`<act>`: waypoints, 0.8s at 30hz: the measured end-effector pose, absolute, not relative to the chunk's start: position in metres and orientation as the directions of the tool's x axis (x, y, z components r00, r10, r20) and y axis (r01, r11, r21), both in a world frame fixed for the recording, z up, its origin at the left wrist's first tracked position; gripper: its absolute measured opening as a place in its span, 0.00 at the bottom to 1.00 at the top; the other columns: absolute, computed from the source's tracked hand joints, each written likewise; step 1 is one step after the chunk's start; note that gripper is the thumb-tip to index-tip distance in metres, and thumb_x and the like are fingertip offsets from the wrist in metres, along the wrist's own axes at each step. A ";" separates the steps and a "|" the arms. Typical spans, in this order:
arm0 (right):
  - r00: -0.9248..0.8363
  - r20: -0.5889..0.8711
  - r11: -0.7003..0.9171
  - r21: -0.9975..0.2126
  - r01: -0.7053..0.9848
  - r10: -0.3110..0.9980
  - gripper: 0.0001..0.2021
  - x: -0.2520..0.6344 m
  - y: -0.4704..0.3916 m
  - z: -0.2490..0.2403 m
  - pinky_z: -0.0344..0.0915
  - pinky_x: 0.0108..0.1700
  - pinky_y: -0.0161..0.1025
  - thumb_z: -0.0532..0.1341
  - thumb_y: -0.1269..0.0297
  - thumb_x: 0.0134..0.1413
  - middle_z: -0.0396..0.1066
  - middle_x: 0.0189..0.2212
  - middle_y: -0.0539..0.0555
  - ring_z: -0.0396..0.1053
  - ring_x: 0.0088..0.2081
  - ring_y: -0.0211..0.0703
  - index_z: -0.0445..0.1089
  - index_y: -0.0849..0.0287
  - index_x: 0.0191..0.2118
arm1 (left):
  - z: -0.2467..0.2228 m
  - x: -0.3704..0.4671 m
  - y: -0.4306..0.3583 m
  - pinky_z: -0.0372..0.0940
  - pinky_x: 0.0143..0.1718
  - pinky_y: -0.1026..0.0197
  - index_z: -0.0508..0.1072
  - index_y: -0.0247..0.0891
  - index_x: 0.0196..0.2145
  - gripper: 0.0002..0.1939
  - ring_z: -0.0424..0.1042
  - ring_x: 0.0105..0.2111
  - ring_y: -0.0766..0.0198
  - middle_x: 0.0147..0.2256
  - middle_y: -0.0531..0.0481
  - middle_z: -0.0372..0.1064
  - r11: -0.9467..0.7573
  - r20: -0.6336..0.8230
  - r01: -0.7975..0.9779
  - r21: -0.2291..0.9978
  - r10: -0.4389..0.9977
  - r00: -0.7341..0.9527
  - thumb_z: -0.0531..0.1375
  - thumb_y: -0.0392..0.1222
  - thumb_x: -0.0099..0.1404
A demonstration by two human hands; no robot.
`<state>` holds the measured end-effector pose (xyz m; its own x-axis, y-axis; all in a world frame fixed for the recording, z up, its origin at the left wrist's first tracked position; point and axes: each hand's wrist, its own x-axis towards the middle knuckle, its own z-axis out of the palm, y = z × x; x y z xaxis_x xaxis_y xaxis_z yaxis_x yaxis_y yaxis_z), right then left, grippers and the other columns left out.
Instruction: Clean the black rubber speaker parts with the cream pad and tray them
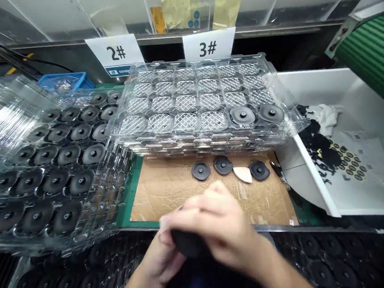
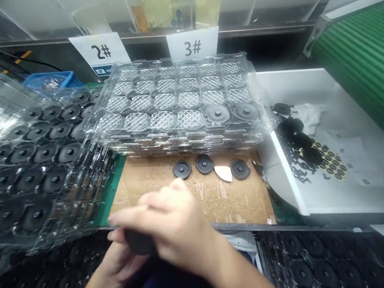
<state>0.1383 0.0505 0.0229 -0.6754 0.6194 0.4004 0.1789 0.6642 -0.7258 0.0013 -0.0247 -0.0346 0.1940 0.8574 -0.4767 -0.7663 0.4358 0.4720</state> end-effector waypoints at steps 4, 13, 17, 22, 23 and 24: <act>-0.487 0.127 0.348 -0.850 0.396 0.864 0.12 0.164 0.063 -0.021 0.60 0.43 0.37 0.53 0.68 0.60 0.73 0.41 0.49 0.68 0.42 0.39 0.68 0.52 0.46 | -0.027 -0.011 -0.022 0.69 0.42 0.58 0.69 0.44 0.48 0.31 0.70 0.45 0.49 0.52 0.45 0.65 0.409 -0.458 -0.818 0.404 0.865 0.206 0.66 0.51 0.44; -0.442 -0.052 0.257 -0.750 0.610 0.896 0.10 0.183 0.025 -0.099 0.64 0.36 0.42 0.56 0.66 0.56 0.75 0.34 0.50 0.71 0.34 0.44 0.73 0.53 0.41 | -0.028 -0.016 -0.016 0.68 0.44 0.59 0.67 0.42 0.50 0.28 0.64 0.52 0.47 0.56 0.44 0.61 0.423 -0.394 -0.847 0.323 0.873 0.286 0.63 0.48 0.50; -0.304 0.083 0.260 -0.752 0.605 0.949 0.13 0.169 0.037 -0.042 0.62 0.42 0.43 0.55 0.66 0.57 0.73 0.39 0.52 0.69 0.39 0.44 0.68 0.54 0.48 | -0.022 -0.009 -0.014 0.68 0.44 0.59 0.66 0.42 0.51 0.27 0.64 0.51 0.47 0.55 0.44 0.62 0.436 -0.390 -0.828 0.353 0.873 0.293 0.62 0.46 0.53; -0.402 0.387 0.525 -0.784 0.330 0.830 0.13 0.134 0.030 0.032 0.62 0.39 0.41 0.55 0.73 0.55 0.72 0.36 0.54 0.67 0.35 0.42 0.67 0.61 0.46 | -0.018 -0.001 -0.017 0.63 0.49 0.60 0.69 0.38 0.48 0.21 0.70 0.46 0.57 0.44 0.44 0.72 0.401 -0.459 -0.796 0.453 0.870 0.177 0.61 0.42 0.56; -0.489 0.370 0.548 -0.783 0.292 0.790 0.12 0.131 0.028 0.038 0.62 0.37 0.40 0.55 0.74 0.55 0.72 0.33 0.54 0.66 0.33 0.41 0.67 0.62 0.45 | -0.017 -0.001 -0.018 0.62 0.51 0.60 0.69 0.39 0.48 0.21 0.69 0.46 0.57 0.44 0.45 0.72 0.388 -0.473 -0.789 0.476 0.869 0.142 0.63 0.40 0.55; -0.567 0.320 0.541 -0.794 0.276 0.759 0.11 0.129 0.027 0.041 0.61 0.36 0.39 0.54 0.74 0.54 0.72 0.31 0.53 0.66 0.31 0.40 0.68 0.62 0.43 | -0.017 -0.001 -0.018 0.61 0.51 0.59 0.69 0.40 0.48 0.23 0.69 0.46 0.56 0.45 0.45 0.72 0.370 -0.481 -0.784 0.499 0.871 0.105 0.64 0.38 0.53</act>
